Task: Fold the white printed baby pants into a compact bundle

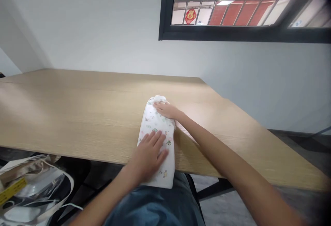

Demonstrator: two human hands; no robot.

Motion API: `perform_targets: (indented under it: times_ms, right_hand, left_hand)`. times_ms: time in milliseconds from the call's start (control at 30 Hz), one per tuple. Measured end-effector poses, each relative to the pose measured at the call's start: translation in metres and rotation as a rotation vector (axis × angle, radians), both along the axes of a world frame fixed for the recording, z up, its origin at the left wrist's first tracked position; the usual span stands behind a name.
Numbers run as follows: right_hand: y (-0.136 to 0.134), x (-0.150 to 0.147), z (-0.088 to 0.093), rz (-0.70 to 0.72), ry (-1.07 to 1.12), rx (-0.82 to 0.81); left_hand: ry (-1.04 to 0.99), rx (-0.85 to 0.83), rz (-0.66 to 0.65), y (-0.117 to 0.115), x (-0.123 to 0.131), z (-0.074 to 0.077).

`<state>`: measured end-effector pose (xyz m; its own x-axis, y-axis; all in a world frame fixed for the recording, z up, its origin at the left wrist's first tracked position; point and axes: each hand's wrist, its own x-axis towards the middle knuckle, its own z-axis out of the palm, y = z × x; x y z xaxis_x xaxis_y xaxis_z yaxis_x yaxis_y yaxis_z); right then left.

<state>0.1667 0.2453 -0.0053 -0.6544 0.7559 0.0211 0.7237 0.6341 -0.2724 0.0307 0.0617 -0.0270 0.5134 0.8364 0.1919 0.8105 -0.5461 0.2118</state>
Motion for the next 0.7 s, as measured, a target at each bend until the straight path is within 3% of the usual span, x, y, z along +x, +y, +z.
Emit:
perform_targets:
  times_ms: [100, 200, 333, 500, 600, 700]
  right_hand:
    - [0.02, -0.005, 0.0, -0.059, 0.002, 0.045]
    - [0.016, -0.007, 0.005, -0.055, -0.009, 0.078]
    - [-0.032, -0.002, 0.011, 0.035, -0.048, 0.066]
    - [-0.134, 0.016, 0.005, 0.355, 0.0, 0.242]
    - [-0.183, 0.027, -0.007, 0.348, -0.014, 0.319]
    - [-0.203, 0.034, -0.022, 0.364, -0.034, 0.458]
  left_hand:
    - [-0.023, 0.154, -0.065, -0.049, -0.007, -0.019]
    - [-0.01, 0.246, -0.168, -0.072, -0.02, -0.024]
    - [0.005, 0.171, -0.125, -0.056, -0.041, -0.018]
    - [0.012, 0.242, -0.099, -0.026, -0.064, -0.02]
    - [-0.003, 0.284, -0.146, -0.021, -0.07, -0.024]
    - [-0.059, 0.331, -0.192, -0.023, -0.071, -0.024]
